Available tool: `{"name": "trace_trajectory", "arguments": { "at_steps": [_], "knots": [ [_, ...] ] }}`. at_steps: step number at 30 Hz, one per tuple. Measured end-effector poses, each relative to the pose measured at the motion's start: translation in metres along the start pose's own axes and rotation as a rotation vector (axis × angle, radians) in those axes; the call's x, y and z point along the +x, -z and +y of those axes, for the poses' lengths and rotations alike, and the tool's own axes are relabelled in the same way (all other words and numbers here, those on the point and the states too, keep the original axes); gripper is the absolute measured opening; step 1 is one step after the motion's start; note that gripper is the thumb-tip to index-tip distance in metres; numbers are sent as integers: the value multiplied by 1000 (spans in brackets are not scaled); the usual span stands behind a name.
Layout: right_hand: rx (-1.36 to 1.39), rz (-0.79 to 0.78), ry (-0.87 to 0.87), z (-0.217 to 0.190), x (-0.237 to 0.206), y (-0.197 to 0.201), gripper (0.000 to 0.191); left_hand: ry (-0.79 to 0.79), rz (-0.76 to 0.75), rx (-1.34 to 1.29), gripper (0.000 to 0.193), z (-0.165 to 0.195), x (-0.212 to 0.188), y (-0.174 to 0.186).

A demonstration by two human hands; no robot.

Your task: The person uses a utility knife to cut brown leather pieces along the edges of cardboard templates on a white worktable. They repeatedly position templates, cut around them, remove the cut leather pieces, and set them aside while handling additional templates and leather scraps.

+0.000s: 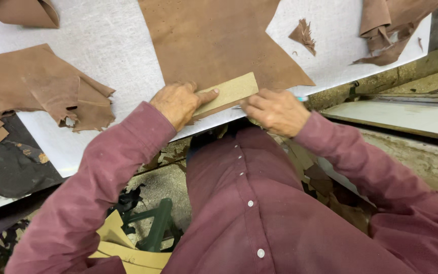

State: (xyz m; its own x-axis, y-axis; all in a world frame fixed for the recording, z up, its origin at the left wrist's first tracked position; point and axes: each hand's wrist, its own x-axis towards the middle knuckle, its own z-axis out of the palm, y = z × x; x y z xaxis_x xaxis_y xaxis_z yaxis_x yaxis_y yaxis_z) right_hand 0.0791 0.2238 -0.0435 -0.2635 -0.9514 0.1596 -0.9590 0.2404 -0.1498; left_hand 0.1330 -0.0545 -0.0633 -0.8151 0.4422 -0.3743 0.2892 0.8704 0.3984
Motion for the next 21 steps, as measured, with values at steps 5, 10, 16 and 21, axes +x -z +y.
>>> {"name": "trace_trajectory", "arguments": {
  "at_steps": [5,10,16,21],
  "knots": [
    [220,303,-228,8,-38,21,22,114,404,271,48,58,-17,-33],
    [221,317,-145,3,18,-11,26,344,611,239,90,119,-11,-80],
    [216,231,98,-12,103,-48,32,440,488,192,111,121,-2,-117],
    [157,103,133,-23,114,-60,31,435,455,144,112,115,-2,-123]
  ]
}}
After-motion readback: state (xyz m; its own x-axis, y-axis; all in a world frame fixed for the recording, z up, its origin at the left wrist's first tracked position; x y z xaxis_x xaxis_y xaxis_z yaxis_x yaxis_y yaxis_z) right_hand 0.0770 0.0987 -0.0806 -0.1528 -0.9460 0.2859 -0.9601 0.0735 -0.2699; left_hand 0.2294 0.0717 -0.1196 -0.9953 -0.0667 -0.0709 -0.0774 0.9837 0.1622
